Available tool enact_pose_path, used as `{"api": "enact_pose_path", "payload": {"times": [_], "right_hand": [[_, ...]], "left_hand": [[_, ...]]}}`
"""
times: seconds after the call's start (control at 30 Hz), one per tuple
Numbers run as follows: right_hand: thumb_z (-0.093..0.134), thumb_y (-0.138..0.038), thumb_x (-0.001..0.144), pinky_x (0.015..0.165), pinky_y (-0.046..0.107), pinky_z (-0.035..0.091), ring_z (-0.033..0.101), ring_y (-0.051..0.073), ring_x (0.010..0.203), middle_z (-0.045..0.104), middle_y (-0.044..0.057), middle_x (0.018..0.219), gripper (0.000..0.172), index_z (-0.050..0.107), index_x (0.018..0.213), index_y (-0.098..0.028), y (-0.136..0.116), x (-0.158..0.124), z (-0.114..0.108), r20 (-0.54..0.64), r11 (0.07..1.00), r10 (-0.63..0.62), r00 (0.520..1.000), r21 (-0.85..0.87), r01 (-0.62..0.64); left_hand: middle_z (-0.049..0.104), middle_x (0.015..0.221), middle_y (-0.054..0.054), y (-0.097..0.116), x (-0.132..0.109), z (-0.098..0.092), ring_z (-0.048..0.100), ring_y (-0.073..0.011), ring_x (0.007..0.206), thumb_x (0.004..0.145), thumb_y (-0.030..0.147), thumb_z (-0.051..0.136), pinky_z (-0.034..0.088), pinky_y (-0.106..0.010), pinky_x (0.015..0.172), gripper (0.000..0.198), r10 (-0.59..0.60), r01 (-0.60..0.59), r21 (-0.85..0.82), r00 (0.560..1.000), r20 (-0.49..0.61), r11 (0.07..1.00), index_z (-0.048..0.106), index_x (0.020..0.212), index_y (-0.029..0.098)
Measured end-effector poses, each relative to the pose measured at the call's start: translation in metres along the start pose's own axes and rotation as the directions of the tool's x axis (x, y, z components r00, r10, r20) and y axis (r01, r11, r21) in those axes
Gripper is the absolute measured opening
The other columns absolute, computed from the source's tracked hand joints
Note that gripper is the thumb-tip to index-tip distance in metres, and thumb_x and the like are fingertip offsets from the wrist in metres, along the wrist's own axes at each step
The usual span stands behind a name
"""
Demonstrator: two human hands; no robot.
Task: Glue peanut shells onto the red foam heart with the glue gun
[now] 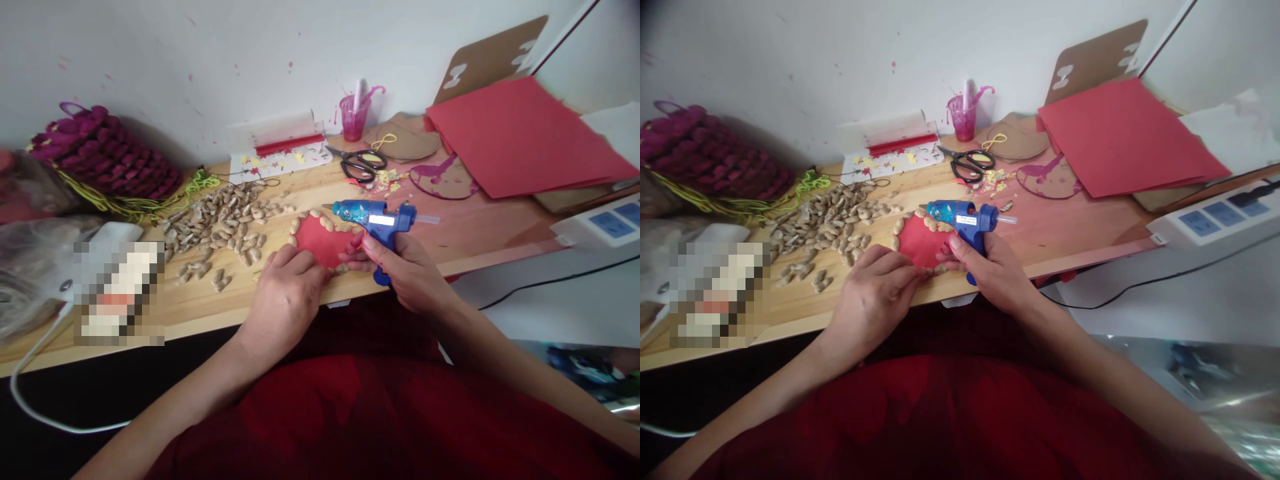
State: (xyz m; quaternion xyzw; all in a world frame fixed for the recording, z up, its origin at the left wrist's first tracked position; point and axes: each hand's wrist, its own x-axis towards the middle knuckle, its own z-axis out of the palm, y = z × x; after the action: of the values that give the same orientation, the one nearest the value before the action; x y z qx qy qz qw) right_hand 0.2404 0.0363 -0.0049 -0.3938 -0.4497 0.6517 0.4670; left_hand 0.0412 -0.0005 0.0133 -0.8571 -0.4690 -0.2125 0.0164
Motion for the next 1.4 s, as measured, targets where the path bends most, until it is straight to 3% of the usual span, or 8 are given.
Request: {"api": "enact_pose_path", "payload": {"times": [0.17, 0.27, 0.33, 0.6, 1.03, 1.2, 1.3, 1.4], "right_hand": [[0.074, -0.046, 0.086, 0.086, 0.038, 0.064, 0.076, 0.018, 0.080, 0.075, 0.002, 0.090, 0.025, 0.071, 0.089, -0.022, 0.002, 0.000, -0.001, 0.002, 1.000, -0.010, 1.000, -0.009, 0.010], [0.074, -0.046, 0.087, 0.085, 0.037, 0.064, 0.076, 0.019, 0.083, 0.075, 0.002, 0.092, 0.024, 0.071, 0.090, -0.023, 0.003, -0.001, -0.002, 0.004, 1.000, -0.008, 1.000, -0.018, 0.008], [0.074, -0.047, 0.087, 0.084, 0.038, 0.065, 0.076, 0.020, 0.086, 0.075, 0.003, 0.093, 0.025, 0.071, 0.090, -0.023, 0.004, -0.001, -0.003, -0.008, 1.000, -0.005, 1.000, -0.021, 0.004], [0.075, -0.045, 0.087, 0.077, 0.037, 0.065, 0.076, 0.022, 0.085, 0.076, 0.004, 0.092, 0.022, 0.072, 0.091, -0.024, 0.006, -0.002, -0.003, -0.035, 1.000, -0.016, 0.999, -0.017, 0.016], [0.068, -0.043, 0.092, 0.072, 0.033, 0.062, 0.075, 0.021, 0.086, 0.075, 0.005, 0.102, 0.020, 0.072, 0.101, -0.025, 0.009, -0.008, -0.007, 0.016, 0.991, -0.105, 0.994, -0.088, 0.106], [0.063, -0.042, 0.096, 0.069, 0.031, 0.058, 0.072, 0.017, 0.076, 0.073, 0.003, 0.096, 0.017, 0.071, 0.100, -0.027, 0.004, -0.022, -0.004, 0.050, 0.991, -0.113, 0.992, -0.063, 0.116], [0.056, -0.045, 0.099, 0.056, 0.029, 0.051, 0.062, 0.013, 0.056, 0.072, 0.002, 0.084, 0.023, 0.069, 0.095, -0.026, -0.004, -0.041, -0.001, 0.143, 0.990, -0.049, 0.989, -0.124, 0.067], [0.052, -0.047, 0.101, 0.051, 0.027, 0.043, 0.055, 0.013, 0.052, 0.069, 0.001, 0.074, 0.026, 0.068, 0.102, -0.026, -0.014, -0.061, 0.001, 0.186, 0.976, 0.002, 0.983, -0.216, 0.038]], "left_hand": [[0.071, 0.086, -0.006, -0.002, -0.002, -0.004, 0.056, -0.0222, 0.082, 0.095, 0.018, 0.062, 0.048, -0.037, 0.074, 0.012, -0.027, 0.027, -0.030, 1.000, -0.004, 0.999, 0.074, 0.091, 0.018], [0.072, 0.093, -0.006, -0.012, -0.009, -0.018, 0.060, -0.0208, 0.085, 0.094, 0.023, 0.065, 0.050, -0.037, 0.079, 0.013, -0.036, 0.028, -0.069, 0.992, -0.118, 0.997, 0.072, 0.104, 0.018], [0.070, 0.087, -0.004, -0.023, -0.018, -0.029, 0.060, -0.0191, 0.081, 0.094, 0.025, 0.066, 0.050, -0.036, 0.078, 0.008, -0.066, 0.059, -0.048, 0.983, -0.169, 0.997, 0.072, 0.094, 0.019], [0.067, 0.093, -0.005, -0.044, -0.056, -0.033, 0.062, -0.0186, 0.089, 0.094, 0.017, 0.063, 0.052, -0.033, 0.080, 0.013, -0.153, 0.144, -0.099, 0.985, -0.086, 0.985, 0.073, 0.101, 0.020], [0.066, 0.083, -0.006, -0.043, -0.036, -0.019, 0.055, -0.0198, 0.082, 0.098, 0.021, 0.058, 0.049, -0.036, 0.077, 0.018, -0.043, 0.044, -0.086, 0.999, 0.021, 0.995, 0.072, 0.087, 0.018], [0.067, 0.082, -0.006, -0.041, -0.032, -0.022, 0.057, -0.0208, 0.083, 0.093, 0.019, 0.062, 0.049, -0.039, 0.081, 0.015, -0.103, 0.111, -0.169, 0.993, 0.058, 0.979, 0.073, 0.083, 0.018], [0.069, 0.081, -0.004, -0.040, -0.032, -0.024, 0.060, -0.0184, 0.078, 0.087, 0.025, 0.071, 0.049, -0.034, 0.074, 0.008, -0.325, 0.314, -0.454, 0.944, 0.055, 0.834, 0.075, 0.083, 0.020], [0.070, 0.078, -0.002, -0.039, -0.030, -0.028, 0.059, -0.0140, 0.068, 0.076, 0.034, 0.082, 0.046, -0.027, 0.061, 0.016, -0.545, 0.480, -0.789, 0.807, 0.227, 0.383, 0.077, 0.083, 0.020]]}}
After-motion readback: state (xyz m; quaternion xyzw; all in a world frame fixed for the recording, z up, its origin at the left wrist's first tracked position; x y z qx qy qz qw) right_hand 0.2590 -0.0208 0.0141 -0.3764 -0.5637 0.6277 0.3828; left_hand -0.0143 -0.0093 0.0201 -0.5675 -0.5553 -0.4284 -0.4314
